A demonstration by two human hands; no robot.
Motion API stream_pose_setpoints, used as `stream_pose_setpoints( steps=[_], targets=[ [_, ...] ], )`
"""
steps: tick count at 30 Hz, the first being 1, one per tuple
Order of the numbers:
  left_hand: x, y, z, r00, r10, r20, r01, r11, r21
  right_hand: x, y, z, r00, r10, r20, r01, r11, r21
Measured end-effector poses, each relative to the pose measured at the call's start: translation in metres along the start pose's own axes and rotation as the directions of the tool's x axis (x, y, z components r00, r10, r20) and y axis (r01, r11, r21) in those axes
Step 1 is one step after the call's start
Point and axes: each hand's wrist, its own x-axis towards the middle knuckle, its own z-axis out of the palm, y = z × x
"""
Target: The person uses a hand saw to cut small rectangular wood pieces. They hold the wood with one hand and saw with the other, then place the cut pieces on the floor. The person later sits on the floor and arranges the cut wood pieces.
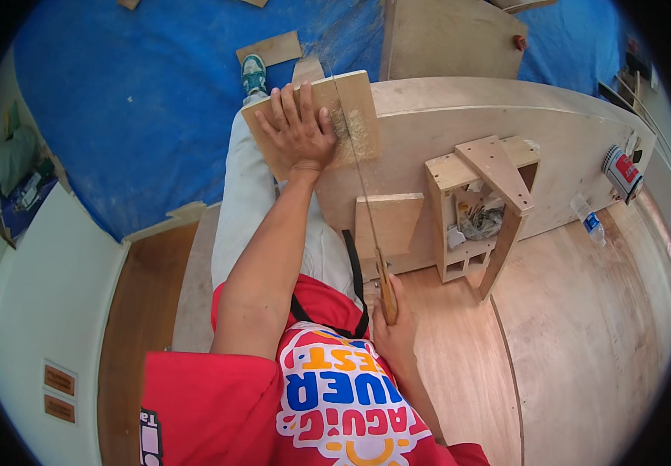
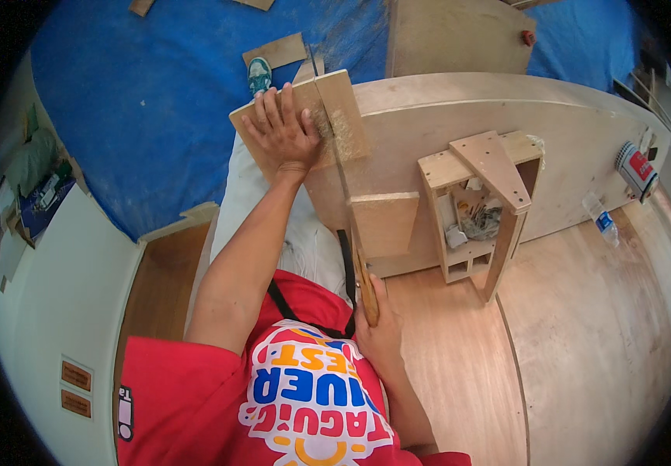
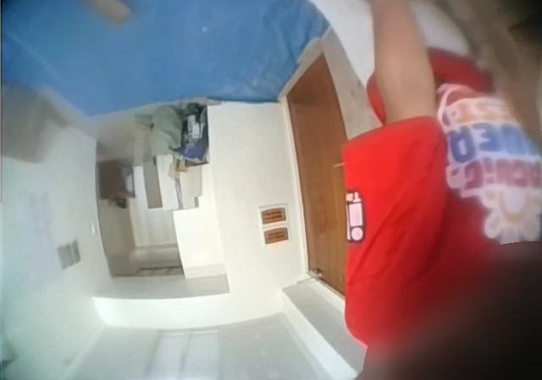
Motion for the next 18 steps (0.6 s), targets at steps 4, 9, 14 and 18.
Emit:
stream_pose_setpoints(
  steps=[4, 9, 14, 18],
  targets=[
    [0.0, -0.001, 0.003, 1.0, 0.006, -0.031, -0.007, 1.0, -0.012, 0.059, -0.02, 0.018, 0.983, -0.166, -0.074, 0.17, 0.985, 0.04],
    [-0.001, -0.001, 0.004, 0.999, -0.006, -0.034, 0.003, 0.997, -0.08, 0.194, -0.037, 0.062, 0.891, -0.411, -0.195, 0.429, 0.901, 0.059],
    [-0.004, -0.001, -0.001, 0.995, 0.095, -0.035, -0.097, 0.992, -0.077, 0.133, -0.027, 0.05, 0.896, -0.389, -0.215, 0.386, 0.921, -0.06],
    [-0.003, 0.001, -0.001, 0.997, 0.081, 0.008, -0.08, 0.995, -0.065, 0.023, -0.013, 0.015, 0.984, 0.172, 0.039, -0.175, 0.979, 0.103]
  ],
)
